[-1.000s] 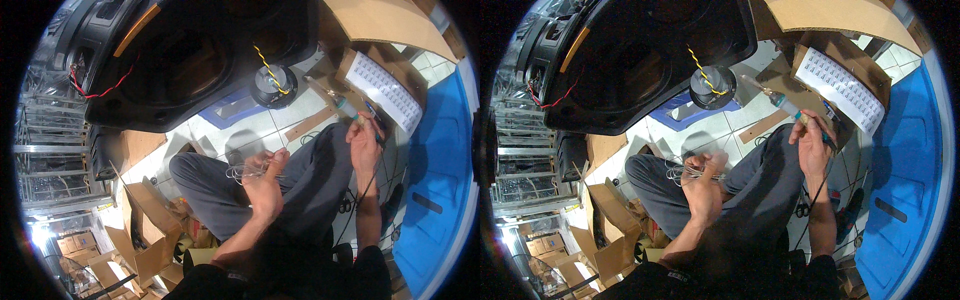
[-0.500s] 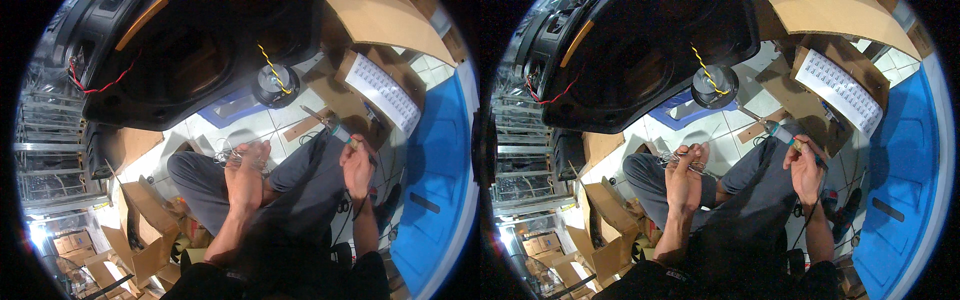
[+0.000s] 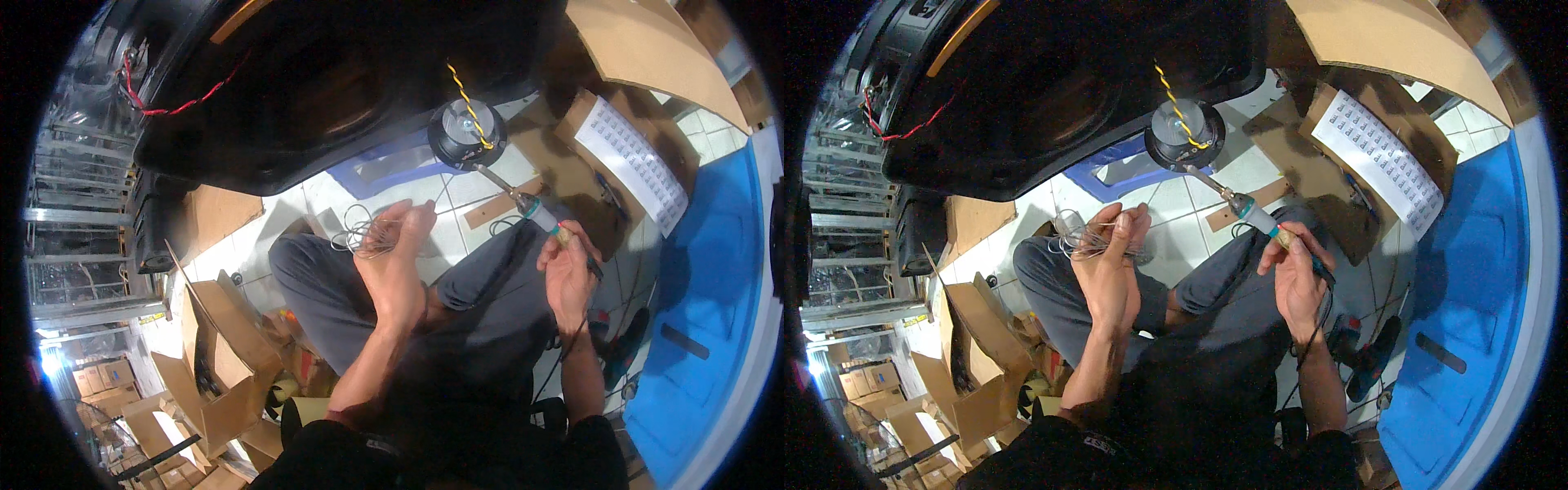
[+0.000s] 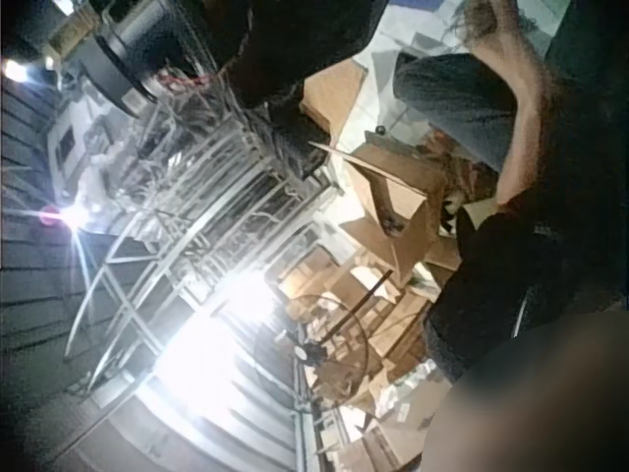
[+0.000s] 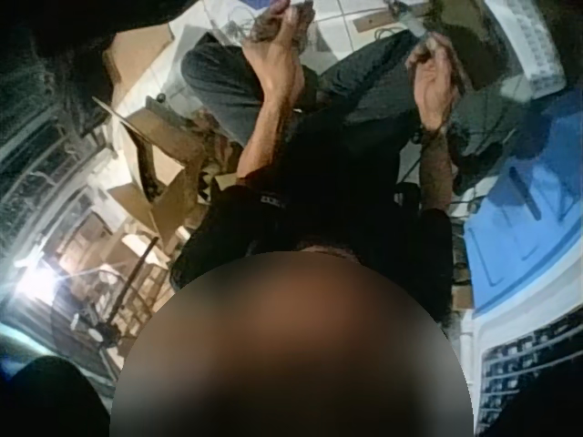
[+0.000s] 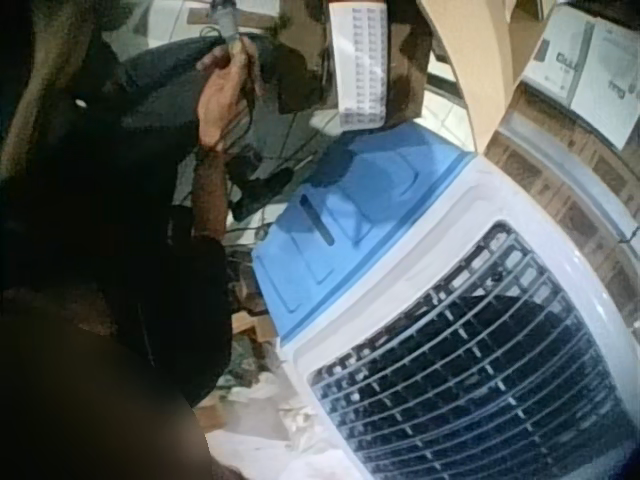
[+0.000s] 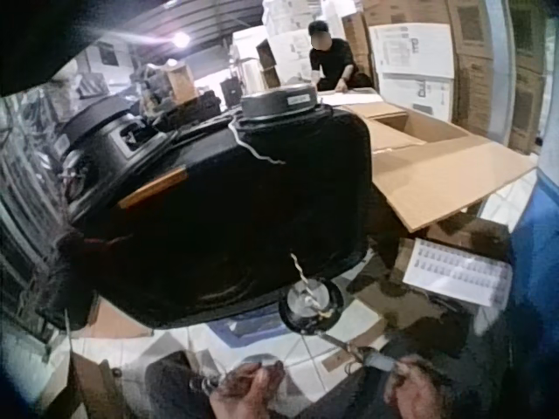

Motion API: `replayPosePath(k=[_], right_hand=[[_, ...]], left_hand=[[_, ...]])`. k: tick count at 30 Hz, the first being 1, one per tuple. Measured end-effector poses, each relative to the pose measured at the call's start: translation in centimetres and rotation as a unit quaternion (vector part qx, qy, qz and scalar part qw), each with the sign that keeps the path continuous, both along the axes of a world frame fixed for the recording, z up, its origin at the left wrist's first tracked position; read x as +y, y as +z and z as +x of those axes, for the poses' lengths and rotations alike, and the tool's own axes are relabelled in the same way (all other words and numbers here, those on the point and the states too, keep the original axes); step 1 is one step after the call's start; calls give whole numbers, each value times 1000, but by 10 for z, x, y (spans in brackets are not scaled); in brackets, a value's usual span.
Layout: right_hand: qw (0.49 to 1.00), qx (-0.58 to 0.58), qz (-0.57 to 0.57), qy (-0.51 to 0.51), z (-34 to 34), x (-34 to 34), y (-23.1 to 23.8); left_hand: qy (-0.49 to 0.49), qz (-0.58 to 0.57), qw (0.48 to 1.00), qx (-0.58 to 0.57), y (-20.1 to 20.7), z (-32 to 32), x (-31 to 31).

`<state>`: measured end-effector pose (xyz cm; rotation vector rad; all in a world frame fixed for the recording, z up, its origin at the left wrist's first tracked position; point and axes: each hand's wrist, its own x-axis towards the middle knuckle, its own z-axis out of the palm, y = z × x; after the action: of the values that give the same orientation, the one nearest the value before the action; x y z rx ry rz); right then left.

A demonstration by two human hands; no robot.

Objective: The person solders wires to a speaker driver and then secures the driver into a speaker enclosure using a power drill. The person handles solder, a soldering iron, wires, a speaker driver, and a power drill.

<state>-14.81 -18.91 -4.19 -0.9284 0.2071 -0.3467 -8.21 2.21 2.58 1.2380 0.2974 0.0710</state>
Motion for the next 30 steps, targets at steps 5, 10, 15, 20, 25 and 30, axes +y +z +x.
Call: replayPosePath(k=[5, 10, 15, 20, 25, 30], right_hand=[[1000, -4, -11, 1, 14, 6, -3], [1000, -4, -21, 3, 16, 5, -8], [1000, 6, -17, 0, 17, 6, -13], [1000, 7, -16, -3, 19, 8, -16], [1000, 8, -22, -4, 18, 7, -14], [999, 2, -39, -1, 18, 8, -13]], left_hand=[[18, -18, 999, -19, -3, 10, -1], [17, -9, 1000, -9, -3, 8, -3], [18, -27, 999, -15, -7, 8, -6], [17, -10, 1000, -19, -9, 9, -7], [19, -21, 999, -24, -11, 9, -9], [25, -33, 999, -23, -12, 11, -11]])
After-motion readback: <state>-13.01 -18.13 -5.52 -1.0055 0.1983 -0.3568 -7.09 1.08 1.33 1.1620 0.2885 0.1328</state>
